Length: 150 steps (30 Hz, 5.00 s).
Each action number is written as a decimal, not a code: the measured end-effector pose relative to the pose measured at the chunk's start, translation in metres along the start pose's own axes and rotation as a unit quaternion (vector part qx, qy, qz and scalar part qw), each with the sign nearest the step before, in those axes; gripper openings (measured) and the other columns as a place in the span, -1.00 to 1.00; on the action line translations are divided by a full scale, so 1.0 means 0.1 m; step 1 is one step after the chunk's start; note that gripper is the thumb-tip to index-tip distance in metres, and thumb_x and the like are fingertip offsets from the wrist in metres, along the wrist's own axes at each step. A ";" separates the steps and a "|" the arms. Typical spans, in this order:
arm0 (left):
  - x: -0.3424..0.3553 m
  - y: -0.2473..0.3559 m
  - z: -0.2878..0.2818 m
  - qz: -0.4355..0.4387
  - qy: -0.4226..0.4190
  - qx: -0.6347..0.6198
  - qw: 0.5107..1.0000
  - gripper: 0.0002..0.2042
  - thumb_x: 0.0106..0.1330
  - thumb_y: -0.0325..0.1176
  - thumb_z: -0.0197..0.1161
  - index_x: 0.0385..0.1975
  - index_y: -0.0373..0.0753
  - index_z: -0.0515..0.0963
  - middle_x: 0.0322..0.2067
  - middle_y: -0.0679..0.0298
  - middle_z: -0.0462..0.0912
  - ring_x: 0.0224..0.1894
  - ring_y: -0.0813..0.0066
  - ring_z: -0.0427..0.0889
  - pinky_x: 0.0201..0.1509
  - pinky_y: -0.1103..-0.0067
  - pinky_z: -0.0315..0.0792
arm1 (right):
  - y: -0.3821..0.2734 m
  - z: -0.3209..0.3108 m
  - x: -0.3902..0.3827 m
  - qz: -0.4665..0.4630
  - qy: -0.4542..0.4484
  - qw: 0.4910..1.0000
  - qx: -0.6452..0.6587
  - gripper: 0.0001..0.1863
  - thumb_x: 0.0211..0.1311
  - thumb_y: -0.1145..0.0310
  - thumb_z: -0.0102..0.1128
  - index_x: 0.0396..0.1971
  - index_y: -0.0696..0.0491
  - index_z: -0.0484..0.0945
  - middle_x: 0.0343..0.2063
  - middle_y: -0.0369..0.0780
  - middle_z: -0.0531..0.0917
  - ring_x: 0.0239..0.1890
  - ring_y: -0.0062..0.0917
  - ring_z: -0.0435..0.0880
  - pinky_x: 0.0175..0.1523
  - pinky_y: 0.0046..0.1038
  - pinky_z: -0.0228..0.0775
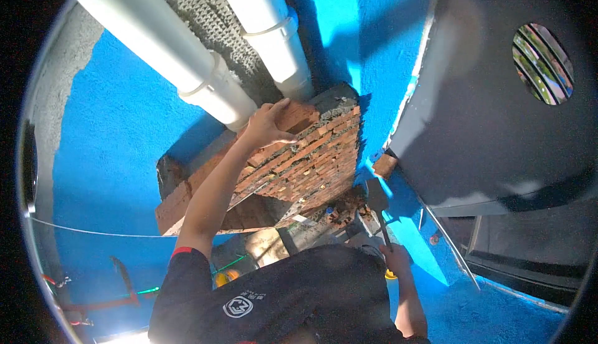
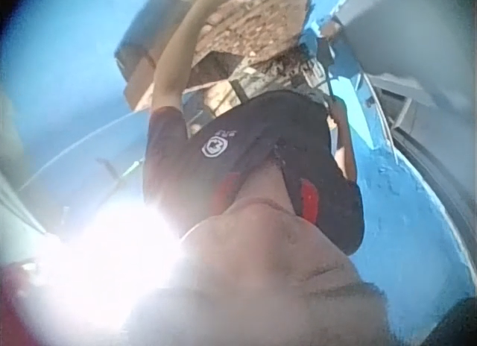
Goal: The person applies mortar to a brick structure using a trowel and then places bricks onto the mortar, tapping them into place with the tool.
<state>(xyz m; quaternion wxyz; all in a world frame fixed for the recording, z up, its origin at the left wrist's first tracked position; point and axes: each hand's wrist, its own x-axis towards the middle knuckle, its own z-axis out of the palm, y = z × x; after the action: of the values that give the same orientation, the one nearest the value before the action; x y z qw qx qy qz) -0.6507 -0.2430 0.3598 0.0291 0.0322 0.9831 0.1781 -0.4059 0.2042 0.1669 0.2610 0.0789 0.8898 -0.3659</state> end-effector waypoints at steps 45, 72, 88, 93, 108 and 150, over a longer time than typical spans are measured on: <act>-0.53 -0.44 -0.19 0.014 -0.019 -0.020 1.000 0.10 -0.29 -0.07 0.58 0.36 0.01 0.07 0.28 0.07 0.16 0.31 0.02 0.14 0.40 0.23 0.07 | -3.19 -0.93 0.68 -0.458 0.037 0.886 0.056 -0.69 0.34 0.37 0.02 0.07 -0.03 0.44 -0.38 -0.01 0.61 -0.48 -0.26 0.61 -0.36 -0.34 0.41; -0.87 -0.51 -0.33 -0.031 0.035 -0.122 0.991 -0.25 0.08 -0.16 0.39 0.27 -0.26 0.23 0.20 0.00 0.35 0.25 0.17 0.34 0.31 0.41 0.20 | -3.13 -0.83 0.71 -0.461 0.058 0.886 -0.003 -0.66 0.37 0.30 -0.04 0.11 -0.03 0.42 -0.52 -0.02 0.59 -0.56 -0.19 0.58 -0.46 -0.26 0.34; -0.88 -0.42 -0.31 -0.042 0.067 -0.150 0.985 -0.30 0.10 -0.26 0.37 0.24 -0.33 0.25 0.21 0.01 0.34 0.26 0.17 0.31 0.32 0.44 0.19 | -3.04 -0.74 0.70 -0.469 0.071 0.879 0.059 -0.71 0.37 0.36 -0.01 0.06 0.00 0.43 -0.40 -0.02 0.62 -0.47 -0.22 0.63 -0.41 -0.30 0.40; -0.92 -0.46 -0.26 -0.031 0.077 -0.161 0.983 -0.30 0.07 -0.30 0.38 0.24 -0.30 0.27 0.20 0.01 0.36 0.23 0.15 0.34 0.31 0.44 0.20 | -3.03 -0.75 0.68 -0.466 0.077 0.881 0.032 -0.72 0.35 0.38 0.02 0.04 -0.03 0.44 -0.50 -0.05 0.61 -0.59 -0.26 0.58 -0.50 -0.29 0.34; -0.87 -0.46 -0.22 -0.061 0.058 -0.133 0.988 -0.29 0.08 -0.23 0.39 0.26 -0.23 0.26 0.23 0.03 0.32 0.25 0.18 0.32 0.32 0.45 0.21 | -3.00 -0.85 0.71 -0.443 0.064 0.894 0.020 -0.71 0.35 0.35 -0.01 0.04 -0.01 0.42 -0.51 -0.06 0.61 -0.58 -0.25 0.60 -0.50 -0.29 0.36; -4.47 -1.25 3.30 -0.333 -0.117 -0.513 0.782 -0.83 0.21 -0.28 0.22 -0.31 -0.22 0.56 -0.42 0.26 0.58 -0.41 0.47 0.57 -0.37 0.57 0.42 | -1.91 -1.28 0.82 -0.224 -0.106 0.964 -0.099 -0.46 0.25 -0.09 0.05 -0.45 0.18 0.58 -0.58 -0.11 0.56 -0.54 -0.41 0.50 -0.37 -0.29 0.29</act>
<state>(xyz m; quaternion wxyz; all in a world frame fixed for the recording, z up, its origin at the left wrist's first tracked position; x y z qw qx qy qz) -0.1894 -0.2778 0.0276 0.2141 -0.2963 0.6846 0.6306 -0.5911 0.1510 0.3166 0.2715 -0.1876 0.8838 -0.3316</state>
